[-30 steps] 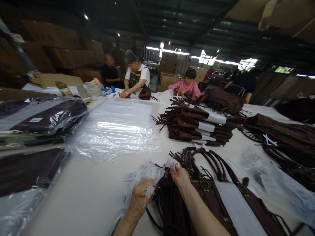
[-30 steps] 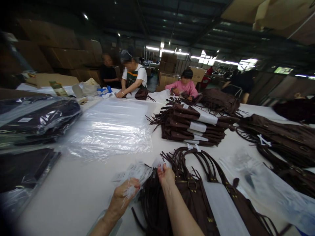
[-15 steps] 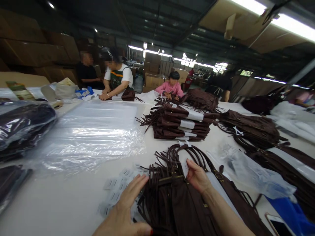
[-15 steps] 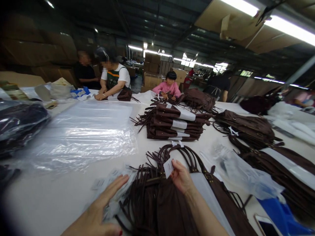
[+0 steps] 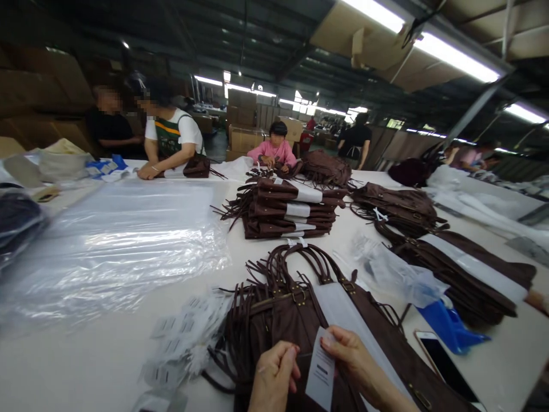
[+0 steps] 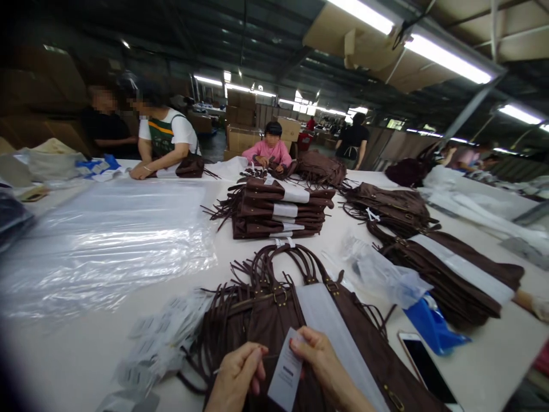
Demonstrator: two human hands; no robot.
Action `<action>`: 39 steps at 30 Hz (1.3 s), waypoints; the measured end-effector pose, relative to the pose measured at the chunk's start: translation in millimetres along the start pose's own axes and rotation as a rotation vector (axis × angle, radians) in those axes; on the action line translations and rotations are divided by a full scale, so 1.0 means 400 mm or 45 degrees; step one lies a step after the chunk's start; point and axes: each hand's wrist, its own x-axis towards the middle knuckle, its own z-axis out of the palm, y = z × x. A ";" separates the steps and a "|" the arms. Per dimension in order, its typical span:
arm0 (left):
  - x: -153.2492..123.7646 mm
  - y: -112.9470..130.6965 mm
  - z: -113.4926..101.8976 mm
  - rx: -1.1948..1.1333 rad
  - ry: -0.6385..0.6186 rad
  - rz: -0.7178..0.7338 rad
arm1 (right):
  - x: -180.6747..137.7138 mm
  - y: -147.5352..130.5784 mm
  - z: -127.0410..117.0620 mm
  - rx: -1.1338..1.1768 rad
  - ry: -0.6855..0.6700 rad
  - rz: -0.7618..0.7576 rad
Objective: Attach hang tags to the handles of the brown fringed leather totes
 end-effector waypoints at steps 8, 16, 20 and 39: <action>0.007 -0.071 0.017 0.338 0.277 -0.058 | -0.026 0.026 -0.138 -0.621 0.081 0.023; 0.067 0.000 0.084 0.415 0.091 0.027 | 0.006 -0.022 -0.059 -1.041 -0.122 -0.539; 0.129 0.027 0.088 0.332 0.132 -0.028 | 0.066 -0.005 -0.059 -0.778 -0.062 -0.337; 0.448 -0.083 0.128 0.705 0.577 -0.262 | 0.178 0.008 -0.178 -1.505 0.293 -0.254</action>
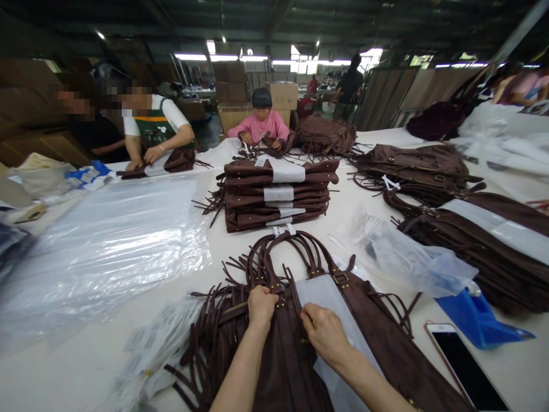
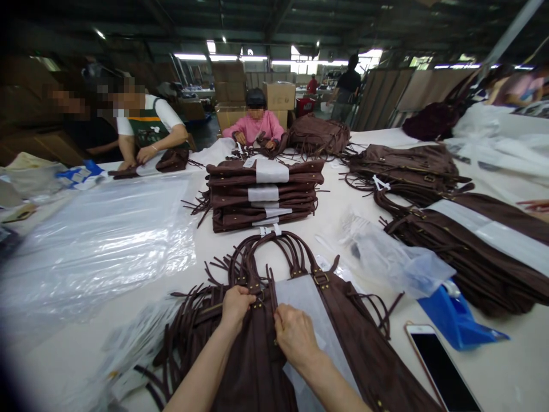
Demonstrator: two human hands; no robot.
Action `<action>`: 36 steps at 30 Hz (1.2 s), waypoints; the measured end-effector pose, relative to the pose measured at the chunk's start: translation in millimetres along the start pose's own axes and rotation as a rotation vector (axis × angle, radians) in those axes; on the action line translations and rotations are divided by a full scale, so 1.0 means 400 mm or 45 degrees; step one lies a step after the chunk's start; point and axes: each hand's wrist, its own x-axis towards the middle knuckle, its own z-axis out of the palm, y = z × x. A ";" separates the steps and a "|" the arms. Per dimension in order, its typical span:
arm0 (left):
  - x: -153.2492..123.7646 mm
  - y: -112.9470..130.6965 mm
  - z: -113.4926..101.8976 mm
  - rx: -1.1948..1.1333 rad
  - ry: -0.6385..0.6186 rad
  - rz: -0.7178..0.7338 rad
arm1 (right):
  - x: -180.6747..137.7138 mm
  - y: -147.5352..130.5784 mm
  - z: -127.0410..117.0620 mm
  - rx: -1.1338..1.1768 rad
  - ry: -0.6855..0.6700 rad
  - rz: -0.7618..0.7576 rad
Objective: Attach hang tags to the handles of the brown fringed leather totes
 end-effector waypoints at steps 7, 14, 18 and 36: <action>-0.085 0.027 -0.023 0.080 0.095 0.191 | -0.002 0.022 0.009 -0.031 -0.076 0.013; -0.059 0.012 -0.045 -0.054 -0.051 0.245 | -0.006 0.030 0.022 0.018 -0.143 0.026; -0.023 -0.006 -0.067 -0.229 -0.257 0.271 | 0.010 0.013 0.022 0.069 -0.144 0.040; -0.032 -0.023 -0.152 0.243 -0.369 0.539 | 0.074 -0.002 -0.005 0.169 -0.238 -0.019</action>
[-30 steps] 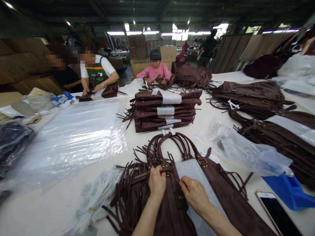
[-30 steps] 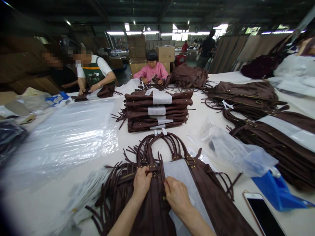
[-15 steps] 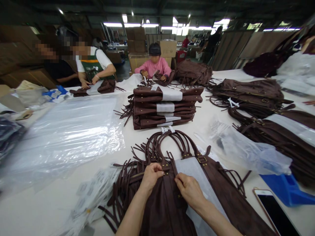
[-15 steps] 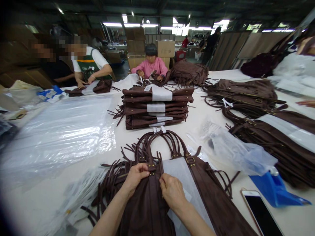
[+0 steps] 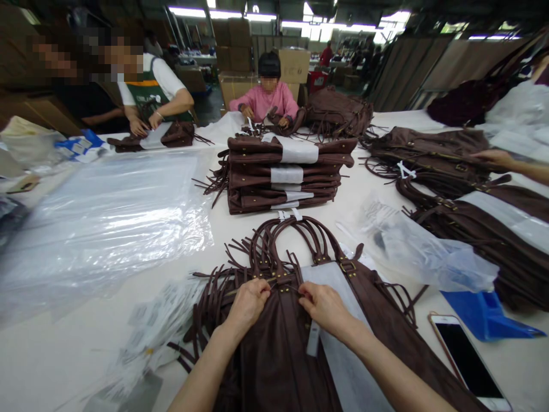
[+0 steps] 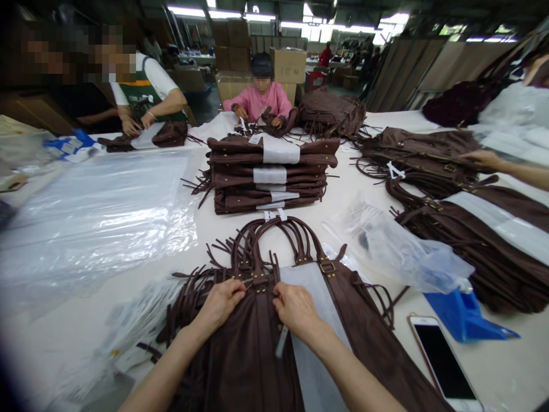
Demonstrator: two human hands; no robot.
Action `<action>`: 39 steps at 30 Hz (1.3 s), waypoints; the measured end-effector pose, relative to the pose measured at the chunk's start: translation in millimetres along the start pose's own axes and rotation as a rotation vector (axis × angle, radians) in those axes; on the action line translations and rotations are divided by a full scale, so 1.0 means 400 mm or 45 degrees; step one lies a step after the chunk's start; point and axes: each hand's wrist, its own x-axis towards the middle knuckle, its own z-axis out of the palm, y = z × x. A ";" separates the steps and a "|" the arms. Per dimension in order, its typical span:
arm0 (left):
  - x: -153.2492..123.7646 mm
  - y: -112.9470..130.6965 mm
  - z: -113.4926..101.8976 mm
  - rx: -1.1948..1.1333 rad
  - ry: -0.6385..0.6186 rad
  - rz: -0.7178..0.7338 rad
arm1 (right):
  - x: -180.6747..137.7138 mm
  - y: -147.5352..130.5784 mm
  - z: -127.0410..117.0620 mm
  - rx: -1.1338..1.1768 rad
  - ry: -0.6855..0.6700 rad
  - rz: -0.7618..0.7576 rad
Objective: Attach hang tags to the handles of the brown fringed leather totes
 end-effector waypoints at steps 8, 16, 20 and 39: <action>-0.054 0.002 -0.005 0.260 0.036 -0.037 | -0.016 0.049 -0.002 0.405 -0.135 -0.072; -0.066 0.021 0.000 0.368 0.057 -0.103 | -0.015 0.043 0.014 0.645 -0.066 -0.120; -0.075 0.027 -0.005 0.372 0.076 -0.126 | -0.023 0.048 0.006 0.701 -0.146 -0.131; -0.059 0.088 0.097 -0.554 0.126 -0.002 | -0.029 0.070 0.054 0.607 0.141 -0.126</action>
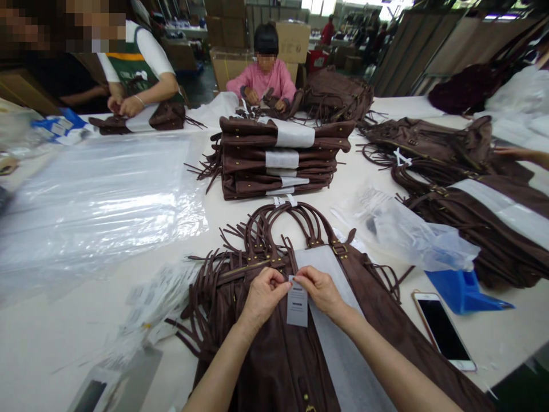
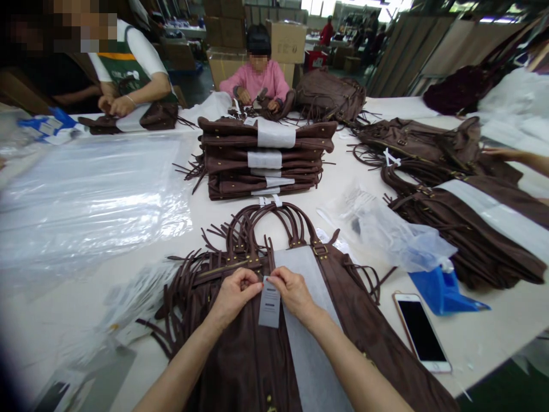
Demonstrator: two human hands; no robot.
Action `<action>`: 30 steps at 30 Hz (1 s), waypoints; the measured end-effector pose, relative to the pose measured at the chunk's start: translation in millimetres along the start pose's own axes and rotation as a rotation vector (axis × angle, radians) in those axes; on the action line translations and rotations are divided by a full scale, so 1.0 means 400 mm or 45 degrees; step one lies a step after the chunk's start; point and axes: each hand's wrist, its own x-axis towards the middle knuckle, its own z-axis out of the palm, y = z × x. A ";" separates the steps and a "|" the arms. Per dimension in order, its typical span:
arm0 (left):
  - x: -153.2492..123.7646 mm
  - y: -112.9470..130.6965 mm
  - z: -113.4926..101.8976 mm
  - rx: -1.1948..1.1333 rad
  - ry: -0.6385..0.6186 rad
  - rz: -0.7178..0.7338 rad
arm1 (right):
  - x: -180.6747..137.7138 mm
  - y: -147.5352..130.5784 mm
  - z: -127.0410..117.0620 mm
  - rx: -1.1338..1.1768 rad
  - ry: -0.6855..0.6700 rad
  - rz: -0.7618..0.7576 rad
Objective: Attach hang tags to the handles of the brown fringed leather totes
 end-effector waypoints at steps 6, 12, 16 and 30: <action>0.003 -0.025 0.036 -0.117 0.079 -0.083 | 0.009 0.004 0.016 -0.118 0.046 -0.154; 0.017 -0.036 0.054 -0.051 0.135 -0.153 | 0.008 -0.020 0.013 -0.103 0.052 -0.241; 0.026 -0.027 0.047 0.050 0.143 -0.187 | 0.005 -0.031 0.031 0.060 0.005 -0.163; -0.008 -0.025 0.034 0.238 0.343 0.075 | 0.035 0.030 0.074 0.981 0.167 0.505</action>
